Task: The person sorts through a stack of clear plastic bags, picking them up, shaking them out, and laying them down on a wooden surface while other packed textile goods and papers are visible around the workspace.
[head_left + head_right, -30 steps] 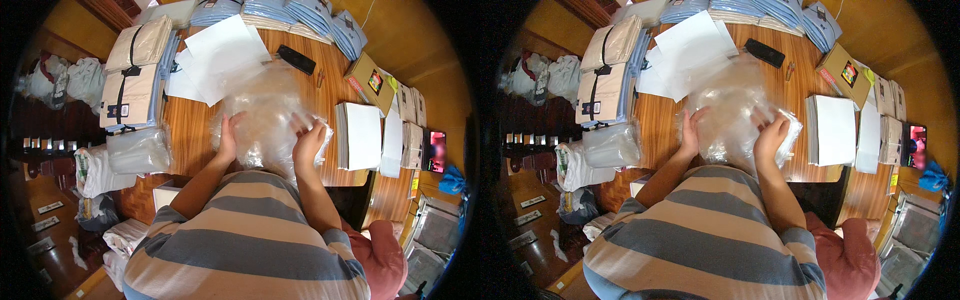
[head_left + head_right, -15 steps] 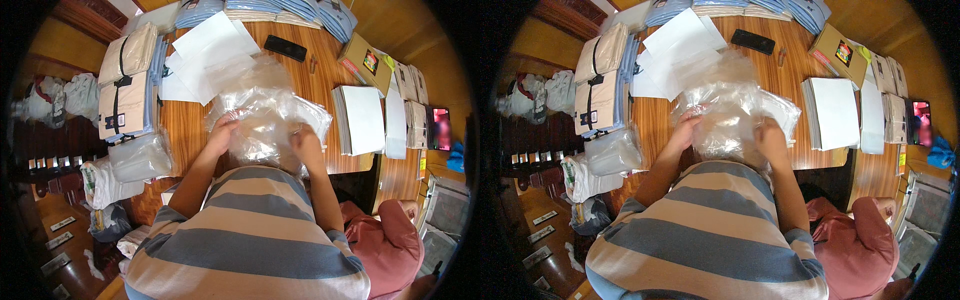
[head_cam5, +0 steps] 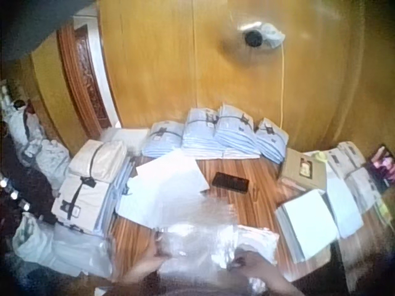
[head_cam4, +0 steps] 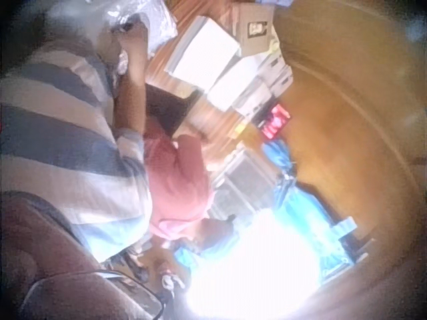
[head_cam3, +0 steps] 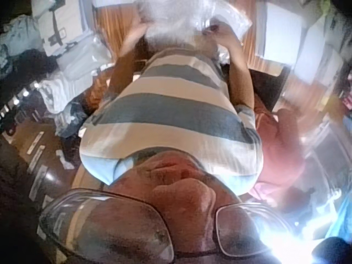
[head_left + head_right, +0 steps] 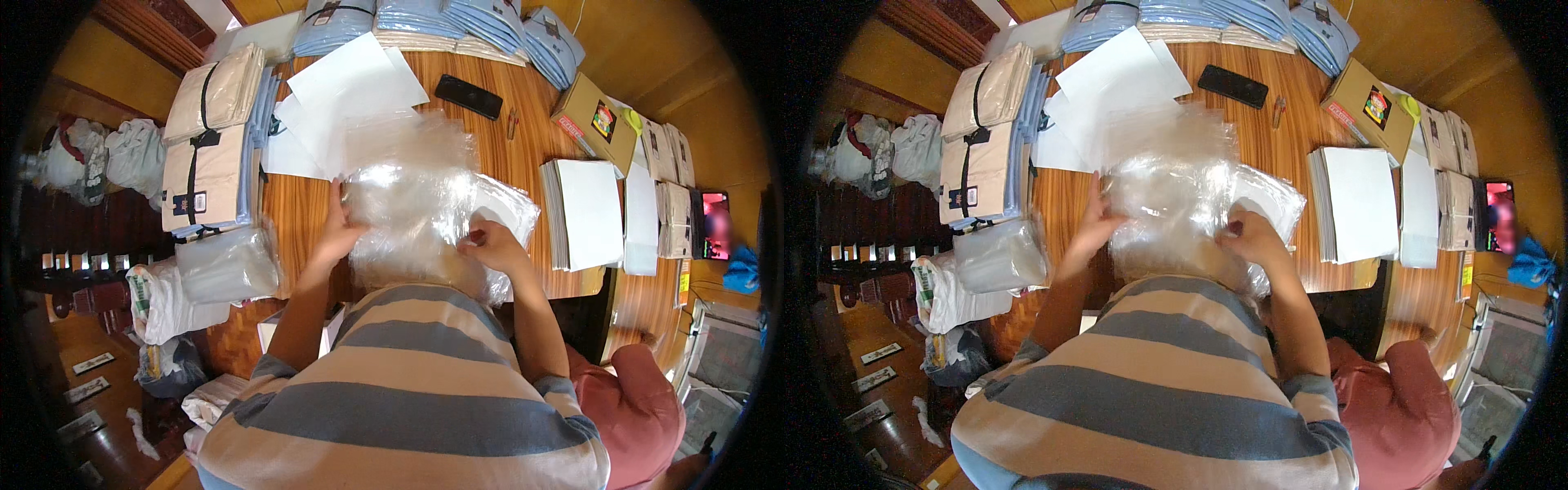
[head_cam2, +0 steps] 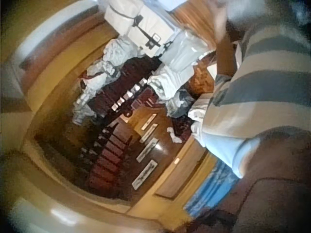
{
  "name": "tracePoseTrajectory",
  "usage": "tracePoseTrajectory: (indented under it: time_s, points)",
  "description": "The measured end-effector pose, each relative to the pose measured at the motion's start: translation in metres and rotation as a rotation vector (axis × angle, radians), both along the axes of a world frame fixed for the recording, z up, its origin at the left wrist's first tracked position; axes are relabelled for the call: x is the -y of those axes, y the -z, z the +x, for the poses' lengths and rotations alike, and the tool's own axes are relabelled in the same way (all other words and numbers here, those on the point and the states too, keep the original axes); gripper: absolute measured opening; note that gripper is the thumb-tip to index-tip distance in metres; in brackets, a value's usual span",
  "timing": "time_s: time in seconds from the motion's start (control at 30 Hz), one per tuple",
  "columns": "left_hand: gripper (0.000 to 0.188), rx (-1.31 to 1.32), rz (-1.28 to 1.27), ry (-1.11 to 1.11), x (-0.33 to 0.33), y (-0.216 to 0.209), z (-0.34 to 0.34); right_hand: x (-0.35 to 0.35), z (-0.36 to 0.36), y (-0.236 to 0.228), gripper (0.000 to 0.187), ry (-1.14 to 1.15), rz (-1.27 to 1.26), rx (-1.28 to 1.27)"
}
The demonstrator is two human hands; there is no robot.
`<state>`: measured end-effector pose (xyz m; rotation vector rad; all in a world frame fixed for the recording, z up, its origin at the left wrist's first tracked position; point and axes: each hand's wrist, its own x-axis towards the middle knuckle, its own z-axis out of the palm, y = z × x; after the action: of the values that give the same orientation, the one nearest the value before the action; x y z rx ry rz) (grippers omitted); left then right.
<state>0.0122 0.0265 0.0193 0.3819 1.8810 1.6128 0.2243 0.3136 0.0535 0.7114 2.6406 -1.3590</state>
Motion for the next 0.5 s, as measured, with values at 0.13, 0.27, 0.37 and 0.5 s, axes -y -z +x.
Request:
tracePoseTrajectory:
  time_s: [0.13, 0.27, 0.37, 0.5]
  points:
    - [0.107, 0.137, -0.078, -0.095, -0.014, -0.023, -0.026, -0.025, -0.039, -0.017, 0.054, 0.263, 0.127, -0.069]
    - [0.094, -0.097, -0.207, -0.119, -0.048, -0.018, -0.044, -0.037, -0.103, -0.019, 0.074, 0.226, 0.135, 0.104]
    - [0.089, -0.251, -0.016, -0.066, -0.053, -0.021, -0.038, -0.038, -0.113, -0.009, 0.068, 0.172, -0.031, -0.1]
    - [0.099, -0.146, 0.257, -0.087, -0.039, -0.042, -0.021, -0.014, -0.093, -0.025, 0.068, 0.245, -0.514, -0.347]
